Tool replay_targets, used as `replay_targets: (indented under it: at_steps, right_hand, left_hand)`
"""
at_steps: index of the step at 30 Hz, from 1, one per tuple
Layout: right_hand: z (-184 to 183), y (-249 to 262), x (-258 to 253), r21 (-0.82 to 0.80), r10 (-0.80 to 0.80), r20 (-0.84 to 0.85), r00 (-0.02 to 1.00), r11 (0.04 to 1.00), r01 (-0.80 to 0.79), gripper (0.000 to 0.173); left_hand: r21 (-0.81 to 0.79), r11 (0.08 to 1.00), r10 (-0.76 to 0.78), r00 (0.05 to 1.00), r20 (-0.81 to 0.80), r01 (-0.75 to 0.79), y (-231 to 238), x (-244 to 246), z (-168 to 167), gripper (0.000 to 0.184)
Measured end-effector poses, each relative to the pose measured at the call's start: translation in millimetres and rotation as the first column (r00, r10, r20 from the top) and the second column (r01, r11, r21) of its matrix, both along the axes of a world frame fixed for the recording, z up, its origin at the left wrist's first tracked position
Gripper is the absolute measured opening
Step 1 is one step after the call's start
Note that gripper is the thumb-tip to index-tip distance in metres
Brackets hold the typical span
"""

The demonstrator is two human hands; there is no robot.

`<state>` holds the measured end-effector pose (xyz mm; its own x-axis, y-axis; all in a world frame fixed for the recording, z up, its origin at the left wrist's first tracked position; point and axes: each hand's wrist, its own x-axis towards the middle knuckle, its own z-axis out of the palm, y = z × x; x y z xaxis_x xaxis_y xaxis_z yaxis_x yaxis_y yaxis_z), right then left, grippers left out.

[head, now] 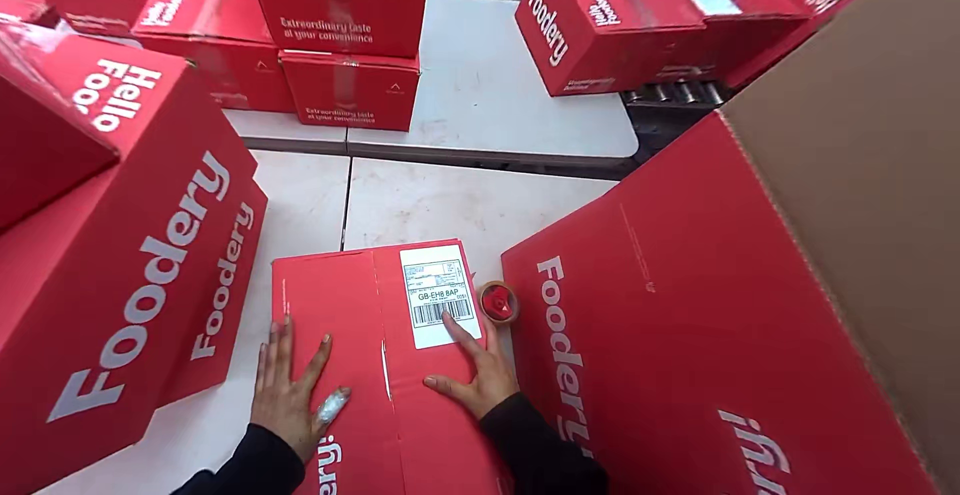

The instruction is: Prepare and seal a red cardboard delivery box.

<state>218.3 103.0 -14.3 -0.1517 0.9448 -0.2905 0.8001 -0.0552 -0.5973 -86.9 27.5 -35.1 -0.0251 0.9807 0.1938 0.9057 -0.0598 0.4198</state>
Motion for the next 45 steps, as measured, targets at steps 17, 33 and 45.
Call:
replay_targets:
  at_steps: [17, 33, 45]
  right_hand:
    - [-38, -4, 50, 0.058, -0.479, -0.447, 0.755, 0.827, 0.559, 0.047]
    - [-32, 15, 67, -0.306, -0.512, -0.038, 0.858, 0.824, 0.478, 0.054]
    - [-13, -7, 65, -0.192, -0.426, 0.084, 0.901, 0.88, 0.434, 0.052]
  left_hand:
    - [-0.196, 0.665, -0.746, 0.653, -0.129, 0.721, 24, 22, 27, 0.094]
    - [-0.21, 0.917, -0.378, 0.909, -0.176, 0.341, 14, 67, 25, 0.136]
    - [-0.294, 0.889, -0.386, 0.92, -0.07, 0.35, 113, 35, 29, 0.131]
